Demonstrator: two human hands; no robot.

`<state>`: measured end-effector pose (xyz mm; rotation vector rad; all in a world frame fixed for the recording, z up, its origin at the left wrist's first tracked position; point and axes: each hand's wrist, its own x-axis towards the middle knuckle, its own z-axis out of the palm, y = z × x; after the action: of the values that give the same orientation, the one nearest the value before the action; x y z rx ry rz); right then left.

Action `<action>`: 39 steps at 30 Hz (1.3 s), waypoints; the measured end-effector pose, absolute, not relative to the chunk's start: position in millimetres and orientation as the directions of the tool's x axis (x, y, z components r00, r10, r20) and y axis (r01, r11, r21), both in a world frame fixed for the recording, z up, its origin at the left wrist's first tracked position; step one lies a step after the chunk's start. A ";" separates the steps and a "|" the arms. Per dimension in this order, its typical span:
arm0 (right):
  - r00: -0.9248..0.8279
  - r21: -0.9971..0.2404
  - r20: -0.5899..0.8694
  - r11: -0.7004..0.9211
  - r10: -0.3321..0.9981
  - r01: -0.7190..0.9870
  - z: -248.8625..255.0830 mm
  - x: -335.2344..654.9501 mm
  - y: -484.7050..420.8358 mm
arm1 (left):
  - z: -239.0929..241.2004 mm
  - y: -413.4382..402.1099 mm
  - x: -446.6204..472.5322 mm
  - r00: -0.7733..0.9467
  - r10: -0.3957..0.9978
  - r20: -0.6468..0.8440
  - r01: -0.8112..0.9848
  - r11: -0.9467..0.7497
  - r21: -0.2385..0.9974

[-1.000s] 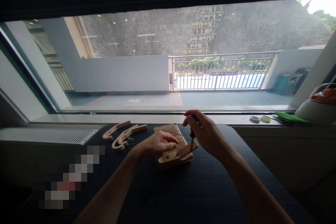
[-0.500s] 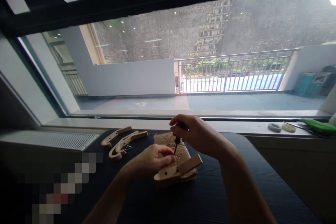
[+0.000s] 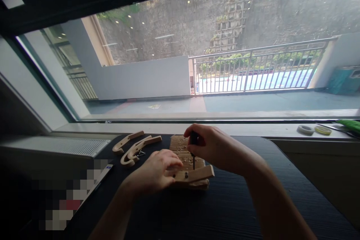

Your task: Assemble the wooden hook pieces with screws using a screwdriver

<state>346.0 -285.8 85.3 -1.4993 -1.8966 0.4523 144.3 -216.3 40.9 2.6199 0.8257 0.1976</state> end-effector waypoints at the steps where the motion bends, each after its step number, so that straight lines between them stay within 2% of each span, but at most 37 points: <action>1: -0.119 -0.635 0.288 0.283 0.950 0.719 83.7 345.0 -285.2 | 40.9 -217.2 143.9 0.808 0.587 0.057 0.527 -0.761 0.378; 6: -0.148 -0.653 0.290 0.309 0.946 0.691 82.0 340.2 -285.1 | 35.8 -225.6 151.8 0.817 0.535 0.215 0.445 -0.822 0.357; 10: -0.159 -0.646 0.253 0.289 0.954 0.707 83.9 339.2 -285.8 | 33.1 -229.7 158.9 0.843 0.515 0.152 0.435 -0.821 0.370; 16: -0.191 -0.625 0.195 0.272 0.962 0.732 85.9 338.6 -288.1 | 34.2 -230.5 159.9 0.822 0.557 0.115 0.501 -0.805 0.318; 28: -0.196 -0.634 0.179 0.266 0.964 0.726 76.7 338.4 -283.6 | 28.2 -227.1 164.7 0.844 0.512 0.156 0.467 -0.847 0.255; 39: -0.189 -0.640 0.210 0.281 0.959 0.715 82.2 331.0 -286.1 | 28.9 -228.4 161.1 0.808 0.568 0.160 0.490 -0.797 0.353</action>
<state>331.0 -286.1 82.2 -1.4973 -1.9755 0.5471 161.1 -228.4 28.9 2.6989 0.8099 0.3728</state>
